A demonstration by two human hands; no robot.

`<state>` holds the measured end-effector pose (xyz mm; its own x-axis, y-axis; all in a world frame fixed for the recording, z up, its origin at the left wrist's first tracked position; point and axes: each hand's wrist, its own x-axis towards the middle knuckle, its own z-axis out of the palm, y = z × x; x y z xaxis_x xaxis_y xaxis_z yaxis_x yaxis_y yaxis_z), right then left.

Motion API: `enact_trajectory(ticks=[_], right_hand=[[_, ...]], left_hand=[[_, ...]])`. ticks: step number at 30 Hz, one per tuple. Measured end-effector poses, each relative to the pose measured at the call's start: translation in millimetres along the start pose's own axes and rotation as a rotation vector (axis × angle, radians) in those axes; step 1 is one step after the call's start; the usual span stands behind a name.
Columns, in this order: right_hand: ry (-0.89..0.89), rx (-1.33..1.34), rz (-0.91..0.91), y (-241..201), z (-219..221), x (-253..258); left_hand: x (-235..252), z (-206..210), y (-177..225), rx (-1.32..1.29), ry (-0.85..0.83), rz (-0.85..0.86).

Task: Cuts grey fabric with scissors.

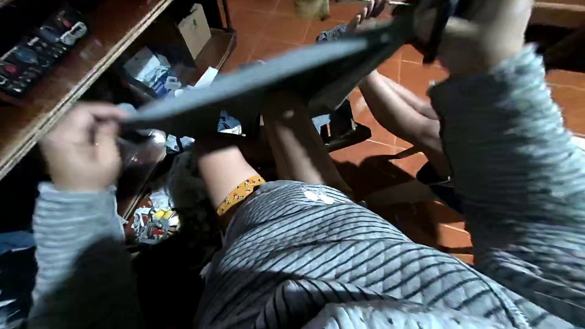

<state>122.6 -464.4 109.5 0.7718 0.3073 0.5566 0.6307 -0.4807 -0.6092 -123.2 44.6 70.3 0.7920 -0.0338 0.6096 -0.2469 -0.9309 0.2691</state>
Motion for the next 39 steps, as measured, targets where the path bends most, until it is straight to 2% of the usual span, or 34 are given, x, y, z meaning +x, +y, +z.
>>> enact_trajectory(ticks=[1, 3, 5, 6, 8, 11, 14, 16, 18, 21, 25, 33, 39], right_hand=[[-0.074, 0.028, 0.051, 2, 6, -29], [-0.241, 0.053, 0.175, 24, 24, -85], [-0.362, 0.127, 0.352, 48, 42, -135], [-0.384, 0.189, 0.461, 54, 51, -157], [-0.386, 0.396, 0.656, 58, 64, -192], [-0.392, 0.705, 0.801, 55, 74, -230], [-0.477, 0.795, 0.800, 49, 76, -251], [-0.555, 0.804, 0.741, 46, 73, -257], [-0.621, 0.785, 0.666, 42, 72, -257], [-0.645, 0.756, 0.571, 40, 74, -255], [-0.417, 0.582, 0.530, 31, 90, -247], [-0.032, 0.163, 0.331, 14, 132, -188], [0.088, 0.211, 0.272, 6, 173, -170]], left_hand=[[-25, 10, 13, -0.045, -0.142, -0.070], [-69, 41, 22, -0.147, -0.556, -0.240], [-87, 76, 32, -0.217, -0.974, -0.370], [-89, 92, 40, -0.253, -1.043, -0.380], [-90, 121, 58, -0.345, -0.941, -0.327], [-78, 166, 83, -0.473, -0.657, -0.201], [-54, 206, 106, -0.500, -0.380, -0.038], [-37, 225, 120, -0.481, -0.269, 0.074], [-21, 238, 131, -0.391, -0.231, 0.186], [-10, 253, 138, -0.286, -0.183, 0.259], [-9, 259, 133, -0.299, -0.096, 0.265], [-3, 249, 145, -0.394, -0.087, 0.134], [4, 238, 159, -0.457, -0.049, 0.044]])
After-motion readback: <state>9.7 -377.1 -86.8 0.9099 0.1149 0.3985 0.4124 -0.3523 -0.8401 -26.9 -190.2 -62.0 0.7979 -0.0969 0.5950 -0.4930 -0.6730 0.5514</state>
